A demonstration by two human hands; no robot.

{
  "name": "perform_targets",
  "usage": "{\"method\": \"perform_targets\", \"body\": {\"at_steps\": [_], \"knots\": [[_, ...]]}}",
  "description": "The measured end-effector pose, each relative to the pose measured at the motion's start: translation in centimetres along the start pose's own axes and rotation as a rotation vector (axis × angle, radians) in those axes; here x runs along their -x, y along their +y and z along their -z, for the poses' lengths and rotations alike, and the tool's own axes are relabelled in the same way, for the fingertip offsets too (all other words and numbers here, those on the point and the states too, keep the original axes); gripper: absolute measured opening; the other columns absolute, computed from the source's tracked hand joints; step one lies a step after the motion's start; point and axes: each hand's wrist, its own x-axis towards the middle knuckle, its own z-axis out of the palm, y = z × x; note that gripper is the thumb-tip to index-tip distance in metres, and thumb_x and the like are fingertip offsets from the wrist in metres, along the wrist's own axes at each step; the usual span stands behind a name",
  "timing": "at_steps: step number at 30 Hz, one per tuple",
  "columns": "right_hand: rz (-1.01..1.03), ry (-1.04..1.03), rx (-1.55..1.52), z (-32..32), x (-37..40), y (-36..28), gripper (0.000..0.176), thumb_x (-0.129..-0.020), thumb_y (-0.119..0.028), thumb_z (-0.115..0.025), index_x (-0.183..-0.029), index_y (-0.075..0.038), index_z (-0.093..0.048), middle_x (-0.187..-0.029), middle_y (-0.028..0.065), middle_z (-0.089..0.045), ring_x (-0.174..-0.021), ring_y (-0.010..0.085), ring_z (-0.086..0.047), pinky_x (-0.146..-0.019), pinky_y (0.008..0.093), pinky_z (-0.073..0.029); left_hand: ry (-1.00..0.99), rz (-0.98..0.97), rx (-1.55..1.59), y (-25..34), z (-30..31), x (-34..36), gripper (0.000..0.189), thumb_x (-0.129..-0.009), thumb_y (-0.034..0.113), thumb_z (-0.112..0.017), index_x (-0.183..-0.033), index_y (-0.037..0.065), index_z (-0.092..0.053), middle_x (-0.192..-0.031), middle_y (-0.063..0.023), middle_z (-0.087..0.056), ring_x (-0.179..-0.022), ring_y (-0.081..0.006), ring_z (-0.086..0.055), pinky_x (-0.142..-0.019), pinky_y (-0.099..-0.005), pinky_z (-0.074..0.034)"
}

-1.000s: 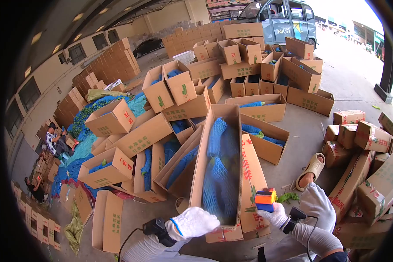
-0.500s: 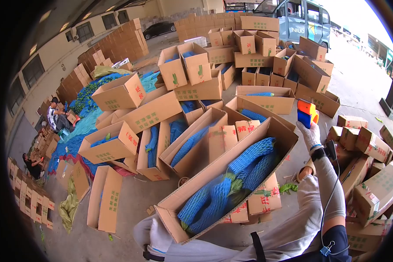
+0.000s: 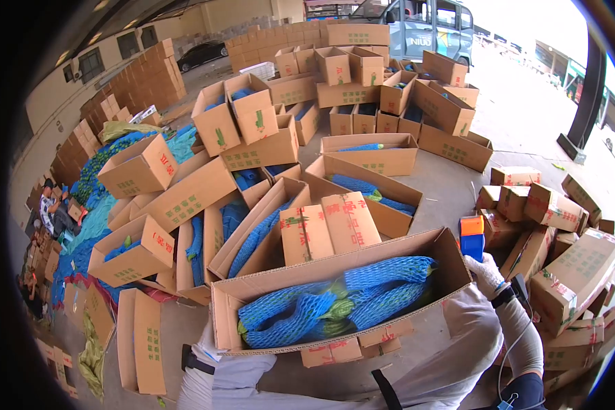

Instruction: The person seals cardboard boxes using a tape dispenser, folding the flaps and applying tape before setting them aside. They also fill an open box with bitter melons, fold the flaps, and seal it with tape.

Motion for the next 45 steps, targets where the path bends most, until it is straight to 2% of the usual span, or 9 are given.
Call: {"method": "perform_targets", "body": {"at_steps": [6,9,12,21,24,29,34,40,45], "knots": [[0.103,-0.068,-0.574,6.7,0.4,0.2,0.063,-0.084,-0.045,-0.074,-0.127,-0.003,-0.053,-0.103,0.0115,-0.066,-0.073,0.0206,-0.068,-0.047,0.0286,-0.056,0.150,-0.432,-0.606,4.1,-3.8,-2.6,0.016,-0.104,0.017,-0.046,-0.104,0.006,-0.057,-0.095,-0.0007,-0.058,-0.092,-0.0117,-0.057,-0.085,-0.0303,-0.048],[-0.087,-0.180,-0.468,2.5,-3.3,-1.2,0.080,-0.075,-0.044,-0.083,-0.133,-0.002,-0.049,-0.118,0.0130,-0.065,-0.099,0.0244,-0.068,-0.084,0.0370,-0.059,0.204,-0.551,-0.941,5.2,-5.5,-2.7,0.009,-0.098,0.006,-0.048,-0.089,0.004,-0.049,-0.082,-0.0021,-0.049,-0.079,-0.0141,-0.050,-0.077,-0.0289,-0.045],[-0.064,-0.511,-0.370,-2.3,-5.8,0.3,0.077,-0.076,-0.037,-0.083,-0.131,0.004,-0.048,-0.103,0.0157,-0.067,-0.076,0.0209,-0.070,-0.053,0.0291,-0.059,0.160,-0.624,-1.334,6.8,-6.0,-3.3,0.006,-0.096,0.004,-0.047,-0.090,0.002,-0.048,-0.082,-0.0064,-0.048,-0.078,-0.0157,-0.048,-0.075,-0.0292,-0.043],[-0.040,-0.520,-0.569,-3.4,-4.6,1.7,0.069,-0.081,-0.047,-0.076,-0.123,0.004,-0.053,-0.089,0.0176,-0.068,-0.066,0.0263,-0.070,-0.043,0.0311,-0.057,0.158,-0.714,-1.365,5.0,-9.8,-2.7,0.002,-0.092,0.001,-0.050,-0.093,0.001,-0.050,-0.084,-0.0094,-0.053,-0.082,-0.0149,-0.054,-0.075,-0.0290,-0.044],[0.009,-0.474,-0.489,-4.5,-4.7,2.0,0.061,-0.085,-0.050,-0.070,-0.110,0.005,-0.060,-0.083,0.0168,-0.068,-0.062,0.0256,-0.069,-0.042,0.0291,-0.056,-0.536,-0.416,-1.977,3.7,-15.5,-3.3,0.009,-0.086,0.013,-0.065,-0.086,0.004,-0.061,-0.071,-0.0096,-0.058,-0.073,-0.0202,-0.062,-0.069,-0.0353,-0.048],[0.042,-0.601,-0.372,-4.6,-4.6,2.6,0.056,-0.088,-0.049,-0.067,-0.108,0.003,-0.062,-0.081,0.0141,-0.069,-0.061,0.0216,-0.068,-0.047,0.0275,-0.053,-0.523,0.336,-1.053,6.6,-11.0,-6.9,0.035,-0.097,0.024,-0.060,-0.123,0.004,-0.049,-0.112,-0.0108,-0.061,-0.100,-0.0173,-0.062,-0.087,-0.0313,-0.052],[0.071,-0.548,-0.386,-4.8,-3.9,1.5,0.050,-0.090,-0.050,-0.063,-0.102,-0.001,-0.066,-0.081,0.0114,-0.070,-0.056,0.0185,-0.065,-0.049,0.0270,-0.052,-0.462,-0.034,-2.073,2.8,-22.7,1.1,0.070,-0.079,0.060,-0.070,-0.125,0.010,-0.055,-0.115,-0.0183,-0.057,-0.105,-0.0396,-0.062,-0.093,-0.0479,-0.049],[-0.034,-0.369,-0.306,-6.7,-5.2,-2.1,0.050,-0.087,-0.048,-0.070,-0.103,0.000,-0.067,-0.080,0.0058,-0.069,-0.068,0.0139,-0.067,-0.061,0.0273,-0.053,-0.121,-0.506,-2.078,0.8,-19.2,-5.2,0.040,-0.083,0.047,-0.069,-0.082,0.008,-0.059,-0.082,-0.0126,-0.059,-0.082,-0.0340,-0.063,-0.069,-0.0460,-0.049],[0.334,-0.186,-0.026,-3.5,-8.1,-5.1,0.027,-0.092,-0.030,-0.067,-0.084,-0.004,-0.069,-0.074,-0.0030,-0.063,-0.067,0.0022,-0.053,-0.059,0.0205,-0.043,0.138,-0.902,-2.110,-3.3,-17.4,-5.5,0.025,-0.085,0.024,-0.068,-0.101,0.009,-0.056,-0.095,-0.0109,-0.057,-0.093,-0.0331,-0.057,-0.081,-0.0479,-0.045]]}}
